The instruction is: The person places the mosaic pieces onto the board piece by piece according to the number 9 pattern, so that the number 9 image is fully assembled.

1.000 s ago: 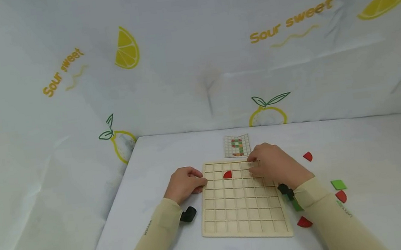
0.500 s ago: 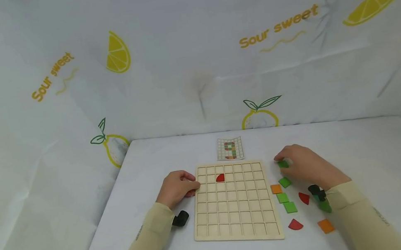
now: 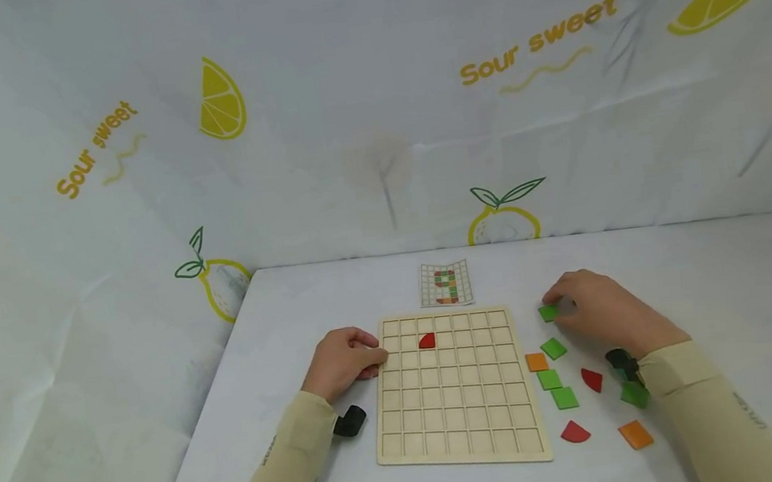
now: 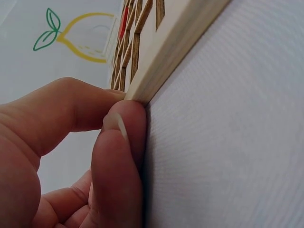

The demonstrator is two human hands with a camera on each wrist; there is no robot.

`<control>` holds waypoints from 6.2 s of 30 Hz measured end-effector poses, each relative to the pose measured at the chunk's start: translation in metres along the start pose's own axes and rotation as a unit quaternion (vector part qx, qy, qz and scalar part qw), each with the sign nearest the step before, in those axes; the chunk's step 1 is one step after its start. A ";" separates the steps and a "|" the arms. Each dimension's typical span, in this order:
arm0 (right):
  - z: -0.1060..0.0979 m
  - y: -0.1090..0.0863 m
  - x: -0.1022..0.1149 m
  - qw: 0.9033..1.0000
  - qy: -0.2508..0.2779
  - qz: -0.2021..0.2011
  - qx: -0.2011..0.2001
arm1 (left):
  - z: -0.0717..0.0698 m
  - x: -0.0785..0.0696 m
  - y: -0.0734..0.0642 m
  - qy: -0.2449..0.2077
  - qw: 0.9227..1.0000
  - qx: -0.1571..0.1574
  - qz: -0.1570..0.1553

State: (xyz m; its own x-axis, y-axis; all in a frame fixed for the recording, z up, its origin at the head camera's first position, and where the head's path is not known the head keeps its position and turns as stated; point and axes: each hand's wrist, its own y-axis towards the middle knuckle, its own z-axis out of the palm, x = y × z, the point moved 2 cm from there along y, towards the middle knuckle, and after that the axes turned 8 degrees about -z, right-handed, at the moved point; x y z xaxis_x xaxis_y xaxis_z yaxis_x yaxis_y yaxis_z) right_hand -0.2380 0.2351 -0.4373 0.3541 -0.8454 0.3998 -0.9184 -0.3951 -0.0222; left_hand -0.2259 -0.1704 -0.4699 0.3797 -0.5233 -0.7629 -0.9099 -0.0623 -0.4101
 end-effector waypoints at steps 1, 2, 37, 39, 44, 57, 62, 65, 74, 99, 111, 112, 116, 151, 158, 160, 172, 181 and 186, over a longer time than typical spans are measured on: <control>0.000 0.000 0.000 1.000 0.000 -0.001 -0.002 | 0.000 0.000 0.000 0.000 1.000 0.000 0.000; 0.000 0.000 -0.001 1.000 0.000 -0.002 -0.002 | 0.000 0.000 -0.001 0.000 1.000 0.000 0.001; 0.004 0.006 0.021 1.000 0.002 -0.006 0.006 | -0.002 -0.002 -0.004 -0.005 1.000 0.000 0.011; 0.005 0.009 0.026 1.000 -0.001 -0.011 0.006 | -0.002 -0.002 -0.005 -0.004 1.000 0.001 0.012; 0.007 0.019 0.044 1.000 -0.006 -0.026 0.007 | -0.002 -0.003 -0.005 -0.004 1.000 0.001 0.012; 0.024 0.051 0.099 0.995 -0.006 -0.096 -0.007 | -0.003 -0.002 -0.004 -0.009 1.000 0.007 0.013; 0.035 0.058 0.114 0.991 -0.014 -0.133 -0.006 | -0.003 -0.001 -0.002 -0.011 1.000 0.007 0.012; 0.040 0.059 0.118 0.988 -0.027 -0.150 -0.004 | -0.002 0.000 0.000 -0.009 1.000 0.006 0.007; 0.046 0.060 0.120 0.985 -0.049 -0.165 -0.012 | -0.003 -0.002 -0.001 -0.011 1.000 0.008 0.013; 0.051 0.061 0.123 0.986 -0.038 -0.162 -0.004 | -0.003 -0.002 -0.001 -0.005 1.000 0.004 0.013; 0.051 0.061 0.124 0.986 -0.046 -0.162 -0.002 | -0.003 -0.003 -0.003 -0.004 1.000 0.006 0.015; 0.051 0.060 0.124 0.985 -0.048 -0.163 -0.003 | -0.003 -0.003 -0.003 -0.004 1.000 0.006 0.016; 0.048 0.059 0.125 0.985 -0.052 -0.163 -0.004 | -0.002 -0.005 -0.003 -0.001 1.000 0.004 0.016; -0.013 -0.012 -0.030 0.997 -0.022 0.067 -0.041 | 0.000 0.000 -0.003 0.001 1.000 -0.002 -0.003; -0.014 -0.013 -0.040 0.996 -0.015 0.085 -0.026 | 0.001 0.000 -0.003 0.000 1.000 0.000 -0.004; -0.013 -0.013 -0.040 0.996 -0.013 0.089 -0.023 | 0.001 0.000 -0.003 0.002 1.000 -0.001 -0.004; -0.008 -0.009 -0.042 0.996 -0.009 0.085 -0.022 | 0.000 0.000 -0.002 0.003 1.000 -0.006 -0.002; -0.009 -0.006 -0.037 0.996 -0.003 0.084 -0.014 | -0.003 0.002 -0.001 0.008 1.000 -0.008 -0.003; -0.008 -0.006 -0.035 0.997 -0.001 0.083 -0.008 | -0.002 0.001 -0.001 0.006 1.000 -0.010 -0.002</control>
State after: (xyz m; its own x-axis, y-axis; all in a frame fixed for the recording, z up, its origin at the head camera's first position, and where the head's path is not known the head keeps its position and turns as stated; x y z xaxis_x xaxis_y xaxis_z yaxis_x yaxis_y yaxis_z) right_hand -0.2466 0.2701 -0.4439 0.1985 -0.8995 0.3892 -0.9668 -0.2450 -0.0731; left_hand -0.2253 -0.1731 -0.4696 0.3823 -0.5328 -0.7550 -0.9111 -0.0812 -0.4041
